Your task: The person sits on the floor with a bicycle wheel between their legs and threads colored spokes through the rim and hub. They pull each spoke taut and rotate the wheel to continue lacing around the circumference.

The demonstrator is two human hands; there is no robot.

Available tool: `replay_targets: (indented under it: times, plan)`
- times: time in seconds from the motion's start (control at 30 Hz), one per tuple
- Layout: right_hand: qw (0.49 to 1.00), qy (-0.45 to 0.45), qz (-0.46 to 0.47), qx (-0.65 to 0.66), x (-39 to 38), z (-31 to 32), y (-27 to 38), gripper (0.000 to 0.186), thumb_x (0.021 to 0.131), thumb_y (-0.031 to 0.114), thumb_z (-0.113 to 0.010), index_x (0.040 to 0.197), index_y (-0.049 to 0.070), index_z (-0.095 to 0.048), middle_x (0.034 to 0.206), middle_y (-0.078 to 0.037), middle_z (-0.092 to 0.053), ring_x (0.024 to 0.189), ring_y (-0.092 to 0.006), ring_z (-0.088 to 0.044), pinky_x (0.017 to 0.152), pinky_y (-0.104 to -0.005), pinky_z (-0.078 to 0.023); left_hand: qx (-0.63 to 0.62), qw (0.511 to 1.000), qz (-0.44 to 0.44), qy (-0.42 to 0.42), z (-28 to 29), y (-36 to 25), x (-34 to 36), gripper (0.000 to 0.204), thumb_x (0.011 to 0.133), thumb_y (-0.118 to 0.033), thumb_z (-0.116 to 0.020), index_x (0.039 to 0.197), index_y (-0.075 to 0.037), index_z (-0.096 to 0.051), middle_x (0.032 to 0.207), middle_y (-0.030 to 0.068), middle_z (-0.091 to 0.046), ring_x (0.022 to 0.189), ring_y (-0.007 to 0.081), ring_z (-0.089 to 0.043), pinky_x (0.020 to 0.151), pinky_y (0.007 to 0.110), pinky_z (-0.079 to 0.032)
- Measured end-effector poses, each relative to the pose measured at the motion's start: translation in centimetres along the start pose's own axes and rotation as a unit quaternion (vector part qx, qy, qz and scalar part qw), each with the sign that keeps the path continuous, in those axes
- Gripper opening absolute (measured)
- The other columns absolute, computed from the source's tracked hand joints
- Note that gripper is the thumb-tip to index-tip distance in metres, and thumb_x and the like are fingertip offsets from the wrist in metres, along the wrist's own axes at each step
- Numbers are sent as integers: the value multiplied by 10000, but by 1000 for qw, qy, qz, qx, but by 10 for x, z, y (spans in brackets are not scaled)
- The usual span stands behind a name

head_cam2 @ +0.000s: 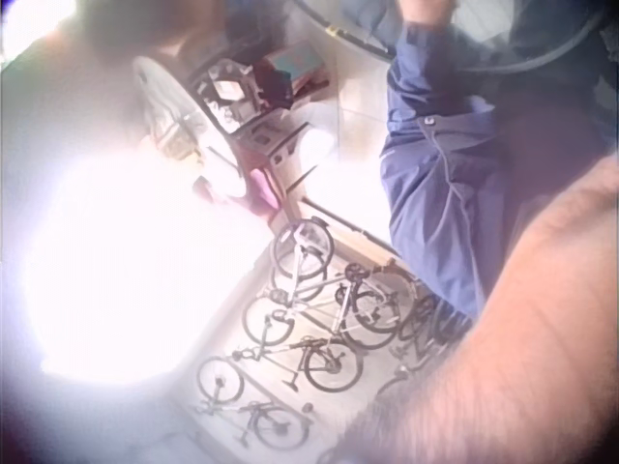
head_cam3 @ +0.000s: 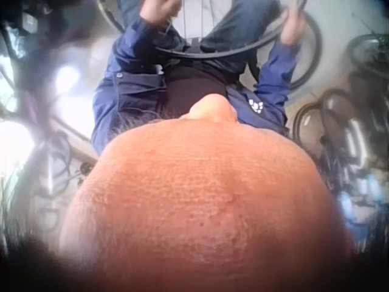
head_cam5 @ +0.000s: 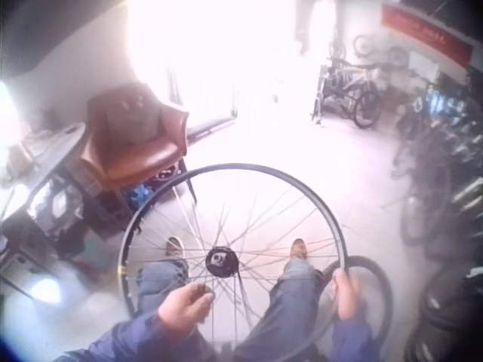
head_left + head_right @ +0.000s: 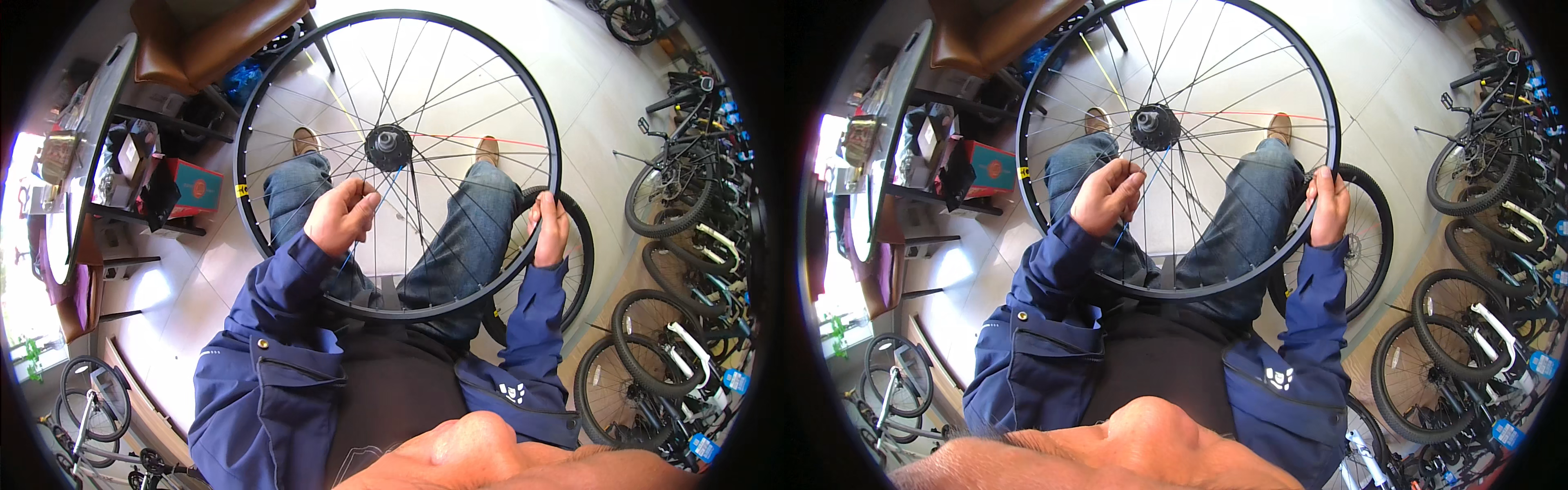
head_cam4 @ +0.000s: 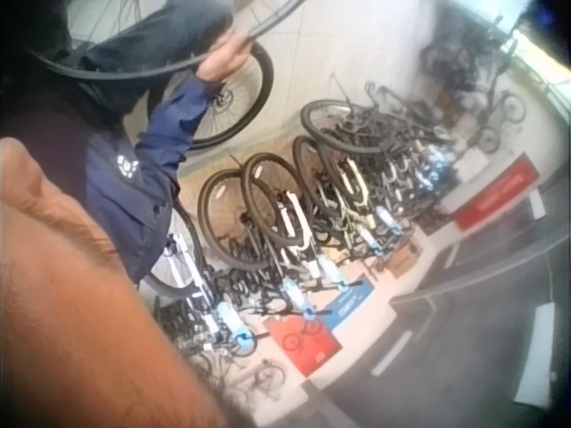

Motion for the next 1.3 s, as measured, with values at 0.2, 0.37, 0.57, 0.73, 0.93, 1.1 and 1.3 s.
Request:
replay_targets:
  times: [0.2, 0.37, 0.57, 0.73, 0.93, 1.1, 1.3]
  plan:
    - [989, -24, 74, -129, -57, -16, 29, 384, 1221, 353, -575, 991, 50, -628, 845, -4, -621, 734, -105, -532, 696, -306, -450, 133, 976, -151, -85, 30, -28, 23, 283, 1160, -255, -707, 1143, 26, -740, 833, 6, -664, 761, 96, -560, 711, 293, -492]
    - [937, 44, 38, -343, -92, -5, 44, 506, 1126, 475, -748, 1005, -16, -740, 815, -75, -733, 749, -141, -682, 718, -344, -546, 288, 925, -217, -121, 45, -48, 46, 310, 1118, -283, -772, 1090, 26, -777, 818, 70, -698, 741, 135, -612, 701, 325, -528]
    - [950, 209, -65, -223, -96, 1, 56, 407, 1167, 394, -704, 1044, 12, -775, 833, -12, -730, 719, -74, -629, 663, -266, -500, 358, 908, -201, -85, 46, -37, 57, 308, 1084, -300, -817, 1048, 3, -781, 763, 118, -706, 663, 198, -647, 663, 356, -541]
    - [963, 251, -80, -47, -71, -64, 60, 320, 1201, 221, -622, 1414, 1, -715, 1081, -22, -763, 693, -19, -464, 624, -214, -384, 379, 892, -229, -88, 44, -30, 61, 303, 1059, -307, -841, 1014, -15, -773, 763, 145, -717, 656, 283, -687, 659, 376, -553]
    - [945, 232, 87, -212, -15, -134, 61, 369, 1190, 141, -589, 1500, -39, -677, 1319, -75, -801, 762, -15, -513, 658, -193, -424, 380, 890, -238, -81, 45, -20, 64, 276, 1052, -303, -844, 1019, -38, -772, 760, 141, -715, 656, 305, -701, 645, 387, -554]
    - [942, 313, -12, -123, 6, -162, 57, 497, 1146, 21, -511, 1637, -52, -534, 1572, -127, -687, 912, -19, -610, 774, -183, -468, 358, 897, -244, -88, 46, -14, 62, 265, 1056, -305, -839, 1038, -49, -773, 749, 123, -713, 653, 295, -706, 640, 384, -555]
    - [948, 282, -112, -92, 10, -183, 56, 510, 1109, -19, -489, 1618, -34, -474, 1613, -178, -628, 722, -4, -486, 622, -179, -391, 375, 883, -263, -100, 46, -12, 61, 274, 1048, -337, -840, 1036, -70, -779, 782, 128, -744, 692, 318, -743, 648, 402, -567]
Point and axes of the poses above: each hand's wrist, its own x-axis towards the middle knuckle, its own z-axis out of the back of the hand, y = z × x, the point moved 2 cm from there along x, towards the middle knuckle
